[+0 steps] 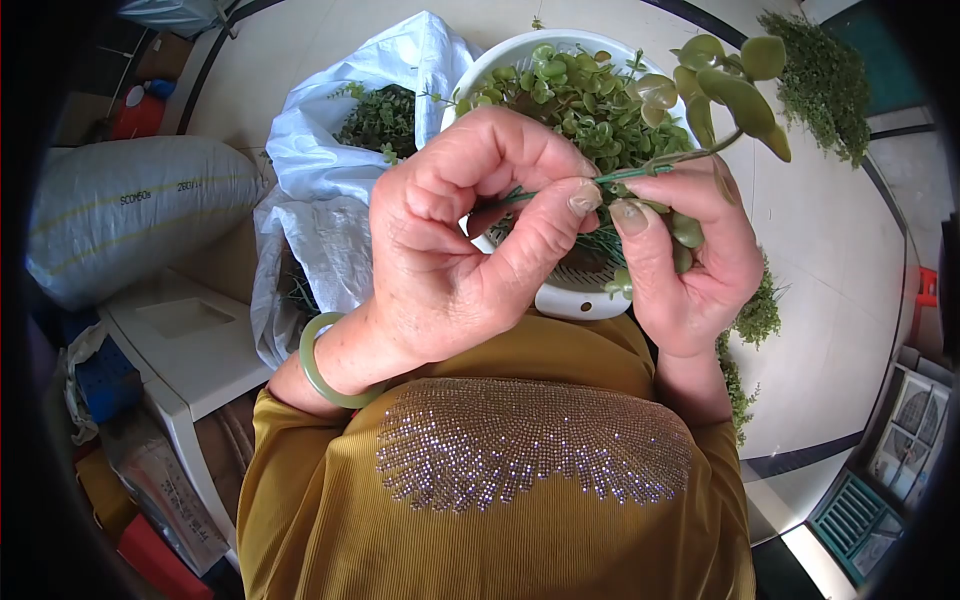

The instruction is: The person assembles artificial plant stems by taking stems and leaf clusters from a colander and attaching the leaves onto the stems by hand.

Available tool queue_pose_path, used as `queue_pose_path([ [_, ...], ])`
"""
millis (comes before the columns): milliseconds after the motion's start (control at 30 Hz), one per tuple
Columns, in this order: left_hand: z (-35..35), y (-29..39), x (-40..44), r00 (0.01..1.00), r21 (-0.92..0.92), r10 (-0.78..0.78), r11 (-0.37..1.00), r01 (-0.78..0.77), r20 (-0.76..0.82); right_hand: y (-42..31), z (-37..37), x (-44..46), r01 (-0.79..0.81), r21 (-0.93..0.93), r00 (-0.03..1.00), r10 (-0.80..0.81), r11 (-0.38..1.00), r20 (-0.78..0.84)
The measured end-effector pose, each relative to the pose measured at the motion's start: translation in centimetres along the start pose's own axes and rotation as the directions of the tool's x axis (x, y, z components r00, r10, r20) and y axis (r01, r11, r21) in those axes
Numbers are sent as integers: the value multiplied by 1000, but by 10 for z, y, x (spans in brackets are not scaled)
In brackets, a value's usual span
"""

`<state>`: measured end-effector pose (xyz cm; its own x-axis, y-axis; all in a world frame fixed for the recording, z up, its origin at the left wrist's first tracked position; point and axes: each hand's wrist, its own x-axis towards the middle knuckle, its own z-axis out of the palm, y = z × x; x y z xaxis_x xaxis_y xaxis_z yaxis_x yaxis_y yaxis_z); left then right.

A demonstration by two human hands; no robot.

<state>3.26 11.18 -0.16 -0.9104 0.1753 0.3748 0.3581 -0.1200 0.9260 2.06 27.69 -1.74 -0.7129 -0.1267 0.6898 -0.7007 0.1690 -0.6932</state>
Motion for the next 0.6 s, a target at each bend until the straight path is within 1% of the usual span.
queue_pose_path([
  [67,-2,2,-1,1000,42,-12,999,12,11,3,-3,4,157,-135,987,-152,978,46],
  [133,-3,0,-1,1000,39,4,999,-4,11,5,-1,5,191,-164,982,-187,968,36],
  [167,-3,-1,-1,1000,36,12,999,-13,11,5,-1,4,177,-143,984,-173,974,36],
  [200,-2,-1,-1,1000,-38,-20,999,20,-6,5,-1,4,163,-122,987,-159,979,36],
  [267,0,-1,0,996,-187,-89,979,82,-31,5,-3,2,68,-5,996,-67,998,55],
  [367,3,6,1,980,-289,-194,942,171,-51,3,0,-2,-124,200,992,114,972,60],
  [400,0,4,1,986,-228,-164,961,156,-19,1,-3,0,-124,166,988,106,978,112],
  [467,-7,0,1,993,-106,-112,988,116,49,3,0,-2,-112,205,991,94,972,99],
  [500,-7,1,1,994,-54,-102,993,104,42,5,1,-3,-106,225,992,88,969,92],
  [567,-6,3,1,996,50,-83,995,81,29,4,0,-5,-173,225,981,149,959,122],
  [600,-6,3,0,996,52,-81,995,79,22,-2,-2,-6,-226,201,970,200,953,141],
])
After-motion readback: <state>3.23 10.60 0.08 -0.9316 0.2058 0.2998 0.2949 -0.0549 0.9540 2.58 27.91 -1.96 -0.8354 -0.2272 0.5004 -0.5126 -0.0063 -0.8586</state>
